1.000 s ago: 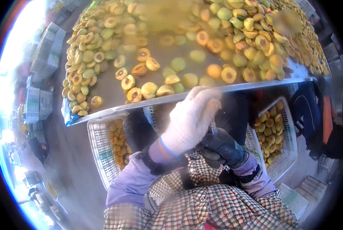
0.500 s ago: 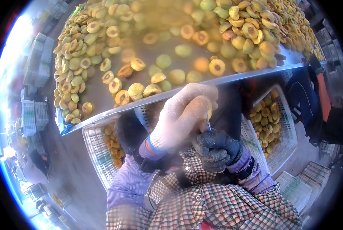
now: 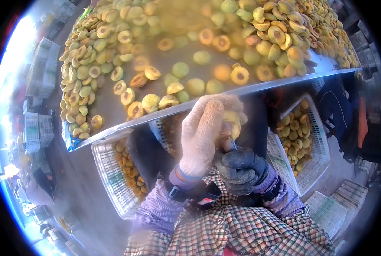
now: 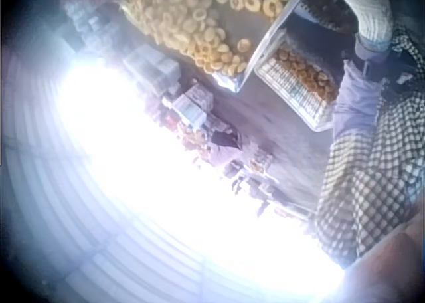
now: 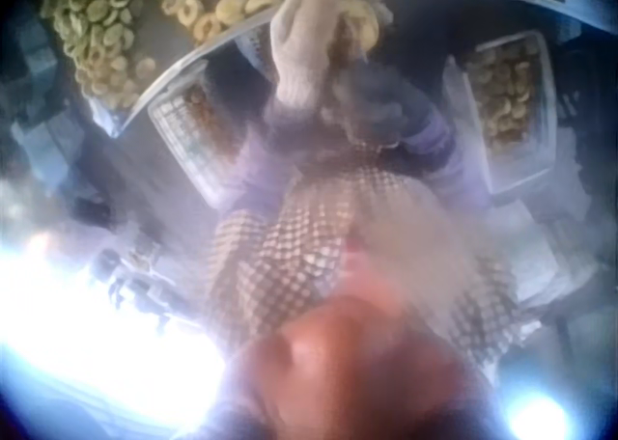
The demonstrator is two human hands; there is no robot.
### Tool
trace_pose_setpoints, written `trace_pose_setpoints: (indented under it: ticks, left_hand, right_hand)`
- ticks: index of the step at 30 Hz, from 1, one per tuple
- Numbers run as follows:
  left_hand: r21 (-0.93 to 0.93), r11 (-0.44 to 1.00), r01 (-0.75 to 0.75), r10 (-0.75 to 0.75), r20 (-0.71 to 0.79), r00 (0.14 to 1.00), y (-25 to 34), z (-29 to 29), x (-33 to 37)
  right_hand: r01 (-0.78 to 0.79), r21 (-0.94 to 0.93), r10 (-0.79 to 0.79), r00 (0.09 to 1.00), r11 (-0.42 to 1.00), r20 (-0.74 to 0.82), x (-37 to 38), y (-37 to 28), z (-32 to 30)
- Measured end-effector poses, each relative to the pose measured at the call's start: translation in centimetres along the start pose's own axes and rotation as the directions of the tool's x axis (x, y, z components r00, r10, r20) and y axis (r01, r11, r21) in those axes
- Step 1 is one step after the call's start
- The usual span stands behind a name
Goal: The person processes fruit by picking them from a large pile, removing the pits using a small tool, and placing the pitted fruit into a container.
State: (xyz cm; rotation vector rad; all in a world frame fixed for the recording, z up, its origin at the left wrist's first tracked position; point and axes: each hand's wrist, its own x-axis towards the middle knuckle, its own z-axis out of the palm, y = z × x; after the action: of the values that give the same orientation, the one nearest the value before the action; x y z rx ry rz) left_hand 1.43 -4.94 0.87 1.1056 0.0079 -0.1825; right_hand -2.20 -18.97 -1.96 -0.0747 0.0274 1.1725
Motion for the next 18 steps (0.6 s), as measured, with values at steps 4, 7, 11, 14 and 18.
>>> trace_pose_setpoints:
  ticks: [4,7,11,14,18]
  left_hand:
    - [-0.003,1.0,-0.023,0.022,-0.091,0.996,-0.2,0.0,-0.2]
    - [-0.158,0.987,0.032,-0.057,-0.154,0.986,-0.1,0.4,-0.2]
    - [-0.447,0.893,0.05,-0.17,-0.234,0.957,-1.5,-1.0,0.7]
    - [0.355,0.922,-0.156,0.272,-0.305,0.912,-1.5,-3.7,0.5]
    - [0.168,0.962,-0.216,0.272,-0.52,0.81,1.7,-11.3,-2.0]
  right_hand:
    - [-0.008,-0.129,-0.009,0.991,0.992,-0.133,-0.1,-0.2,0.4]
    - [-0.01,-0.124,0.003,0.998,0.992,-0.057,-0.1,-0.5,-0.3]
    - [-0.045,-0.226,0.001,0.982,0.973,-0.191,1.5,-0.1,-0.3]
    - [0.112,-0.443,-0.208,0.963,0.889,-0.173,1.2,0.3,-0.8]
    - [-0.007,-0.591,-0.21,0.931,0.807,-0.297,0.4,-0.4,-1.6]
